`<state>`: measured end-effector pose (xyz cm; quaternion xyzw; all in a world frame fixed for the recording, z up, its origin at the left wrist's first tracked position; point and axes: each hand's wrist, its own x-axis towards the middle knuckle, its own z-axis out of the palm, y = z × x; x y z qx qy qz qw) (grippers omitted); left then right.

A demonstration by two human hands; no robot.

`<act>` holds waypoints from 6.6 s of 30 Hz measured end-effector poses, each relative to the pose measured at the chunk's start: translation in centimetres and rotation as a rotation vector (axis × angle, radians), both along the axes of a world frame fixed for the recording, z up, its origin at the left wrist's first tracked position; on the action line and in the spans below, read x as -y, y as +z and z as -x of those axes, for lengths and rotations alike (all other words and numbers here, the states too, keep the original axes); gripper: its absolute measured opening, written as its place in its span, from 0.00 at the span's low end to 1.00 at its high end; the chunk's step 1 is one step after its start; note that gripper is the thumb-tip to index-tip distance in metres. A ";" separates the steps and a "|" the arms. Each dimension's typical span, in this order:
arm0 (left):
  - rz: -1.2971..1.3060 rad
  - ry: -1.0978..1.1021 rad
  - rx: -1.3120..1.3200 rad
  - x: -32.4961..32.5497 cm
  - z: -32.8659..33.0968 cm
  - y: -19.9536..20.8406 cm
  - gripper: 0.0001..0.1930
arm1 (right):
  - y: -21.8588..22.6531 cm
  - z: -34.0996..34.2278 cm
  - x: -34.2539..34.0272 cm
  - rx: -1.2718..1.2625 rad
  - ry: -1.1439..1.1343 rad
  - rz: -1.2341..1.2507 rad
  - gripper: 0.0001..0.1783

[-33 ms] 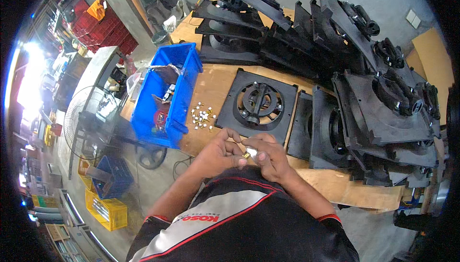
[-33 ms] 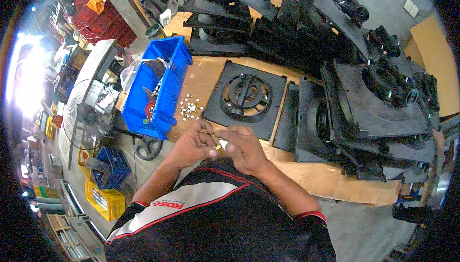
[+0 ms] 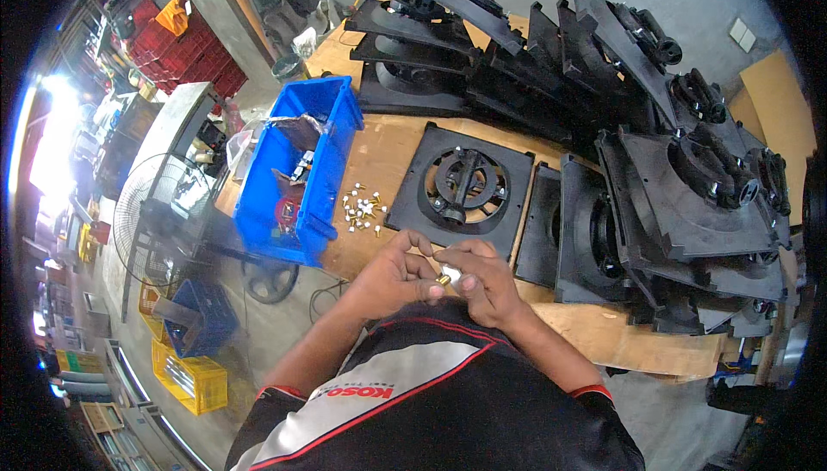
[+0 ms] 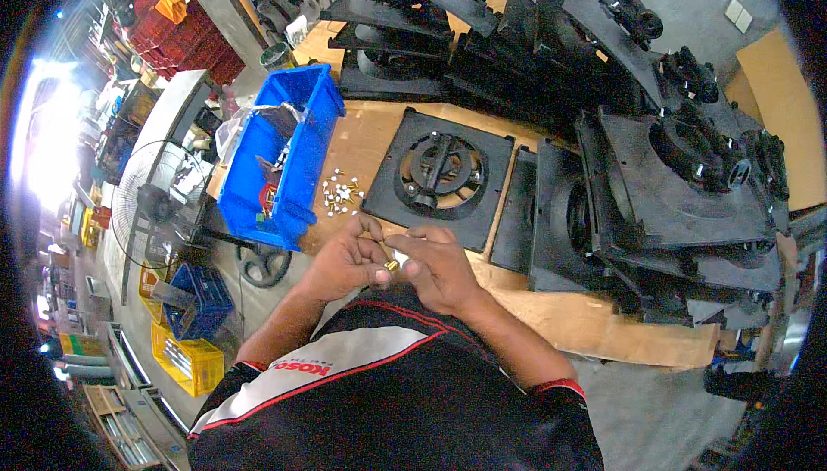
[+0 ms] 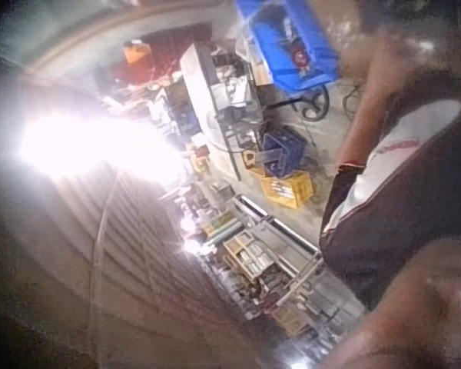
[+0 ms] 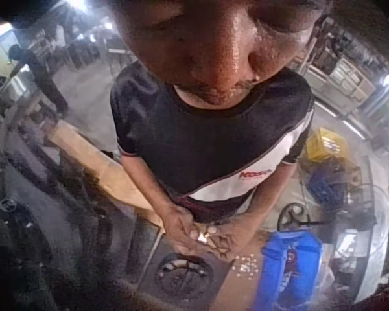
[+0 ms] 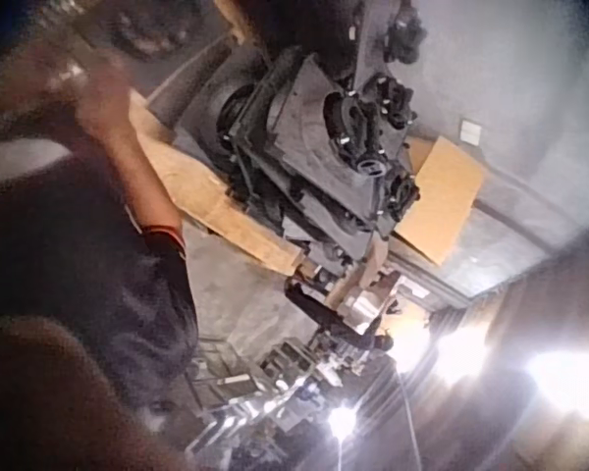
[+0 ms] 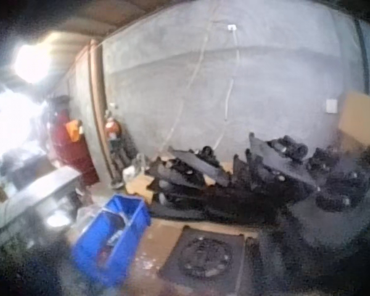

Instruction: The person repeatedly picks small white cylindrical components from a blue bin and places them into holes on a black plastic frame on the table. The person handles the components one at a time and continues the process throughout the clip.

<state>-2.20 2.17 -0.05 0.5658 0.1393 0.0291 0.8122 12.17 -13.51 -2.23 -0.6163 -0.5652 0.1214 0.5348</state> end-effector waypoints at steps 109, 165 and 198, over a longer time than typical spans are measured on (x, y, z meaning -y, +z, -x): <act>-1.233 0.263 0.232 0.6 -0.4 2.4 0.17 | 5.3 1.2 -0.3 0.159 -0.119 0.224 0.16; -0.846 -0.047 0.005 -0.4 -1.1 1.6 0.18 | 3.4 0.2 0.0 -0.346 0.089 0.552 0.19; -0.177 0.225 0.153 0.5 -0.3 -1.1 0.11 | 4.7 0.9 -0.2 -0.154 -0.053 0.295 0.09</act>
